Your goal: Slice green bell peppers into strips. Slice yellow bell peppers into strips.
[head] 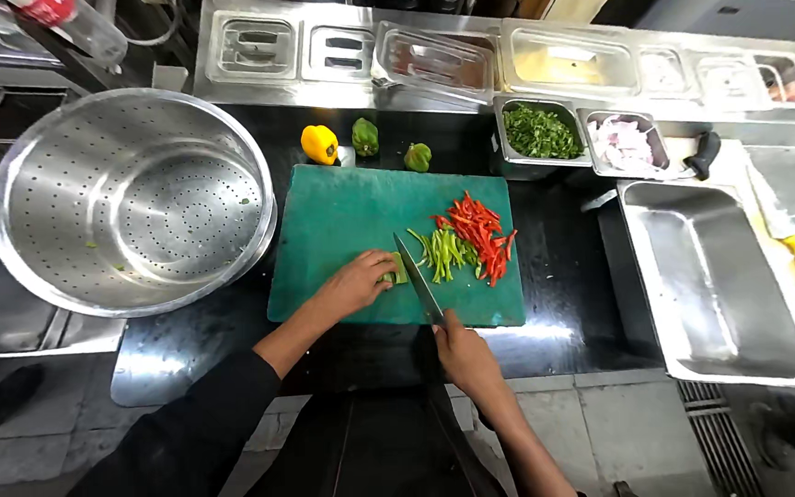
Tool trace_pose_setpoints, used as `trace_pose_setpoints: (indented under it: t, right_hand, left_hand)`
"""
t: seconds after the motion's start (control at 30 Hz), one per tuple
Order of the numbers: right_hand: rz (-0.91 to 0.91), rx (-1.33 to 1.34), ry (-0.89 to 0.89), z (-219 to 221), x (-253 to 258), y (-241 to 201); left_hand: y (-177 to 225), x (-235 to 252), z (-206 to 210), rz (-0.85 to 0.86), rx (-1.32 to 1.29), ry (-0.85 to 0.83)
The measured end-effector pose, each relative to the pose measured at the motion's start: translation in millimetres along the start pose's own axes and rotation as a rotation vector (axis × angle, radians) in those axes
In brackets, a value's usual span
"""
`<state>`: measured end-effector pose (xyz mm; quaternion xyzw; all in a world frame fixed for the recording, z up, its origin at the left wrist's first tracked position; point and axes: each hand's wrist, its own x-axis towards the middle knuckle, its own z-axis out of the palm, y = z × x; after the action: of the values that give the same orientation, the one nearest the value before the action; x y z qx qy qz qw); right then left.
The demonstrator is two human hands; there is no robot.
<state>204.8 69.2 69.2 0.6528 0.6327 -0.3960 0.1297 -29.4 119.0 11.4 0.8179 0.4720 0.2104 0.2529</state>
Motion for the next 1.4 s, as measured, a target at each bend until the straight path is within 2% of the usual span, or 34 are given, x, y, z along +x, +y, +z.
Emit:
trace_pose_setpoints:
  t: [0.07, 0.2, 0.33, 0.57, 0.8, 0.93, 1.07, 1.23, 1.4]
  right_hand:
    - [0.022, -0.066, 0.010, -2, -8, -13]
    - [0.066, -0.127, 0.008, 6, -7, -34]
    - [0.086, -0.138, -0.019, 8, -4, -41]
    - [0.106, -0.233, -0.102, -8, -45, -57]
    - [0.059, -0.139, 0.050, 9, -1, -55]
    - [0.067, -0.178, -0.025, -7, -25, -63]
    - [0.070, -0.147, -0.001, 5, 4, -62]
    - [0.062, -0.191, -0.050, -8, -14, -67]
    - [0.051, -0.183, -0.013, -4, 3, -69]
  left_hand:
    - [1, 6, -10, 0.008, 0.032, -0.085]
    - [-5, 13, -11, 0.150, 0.145, -0.118]
    - [-3, 21, -21, 0.113, 0.105, -0.201]
    - [1, 28, -27, 0.106, 0.097, -0.244]
    - [2, 29, -26, 0.083, 0.102, -0.276]
    - [-5, 26, -27, 0.122, 0.084, -0.245]
    - [-11, 24, -25, 0.174, 0.057, -0.193]
    - [-17, 20, -24, 0.178, 0.059, -0.160]
    - [-19, 17, -22, 0.187, 0.051, -0.134]
